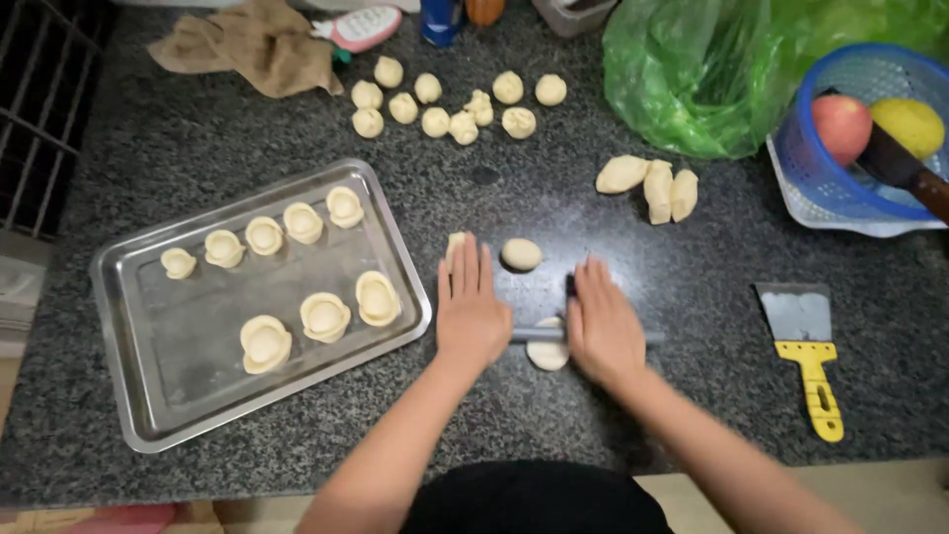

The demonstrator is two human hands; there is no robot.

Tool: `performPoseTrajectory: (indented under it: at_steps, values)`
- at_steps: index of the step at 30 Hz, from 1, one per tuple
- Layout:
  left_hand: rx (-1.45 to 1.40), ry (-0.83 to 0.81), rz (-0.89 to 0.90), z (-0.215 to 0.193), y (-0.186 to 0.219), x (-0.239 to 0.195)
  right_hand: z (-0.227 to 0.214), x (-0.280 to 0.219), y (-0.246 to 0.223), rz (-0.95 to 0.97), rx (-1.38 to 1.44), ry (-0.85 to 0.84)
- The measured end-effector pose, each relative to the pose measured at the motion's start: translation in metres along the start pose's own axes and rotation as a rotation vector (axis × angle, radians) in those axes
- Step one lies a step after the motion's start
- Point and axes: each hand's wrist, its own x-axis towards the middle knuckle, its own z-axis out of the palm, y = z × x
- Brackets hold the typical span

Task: Rolling out dough balls and arranging them on a baking tray

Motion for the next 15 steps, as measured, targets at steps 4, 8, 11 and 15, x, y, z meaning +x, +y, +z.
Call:
performPoseTrajectory:
  at_steps: [4, 8, 11, 15]
  values:
    - [-0.080, 0.073, -0.091, -0.012, -0.001, 0.018, 0.009, 0.027, 0.014, -0.029, -0.009, 0.026]
    - [-0.123, 0.144, 0.067, -0.031, 0.003, -0.022, 0.006, -0.021, 0.003, -0.191, -0.139, 0.257]
    - [-0.107, 0.080, 0.174, -0.043, 0.005, -0.068, 0.010, -0.068, 0.001, -0.242, -0.161, 0.257]
    - [-0.320, -0.044, 0.194, -0.053, 0.008, -0.083, 0.016, -0.098, 0.025, -0.280, -0.061, 0.134]
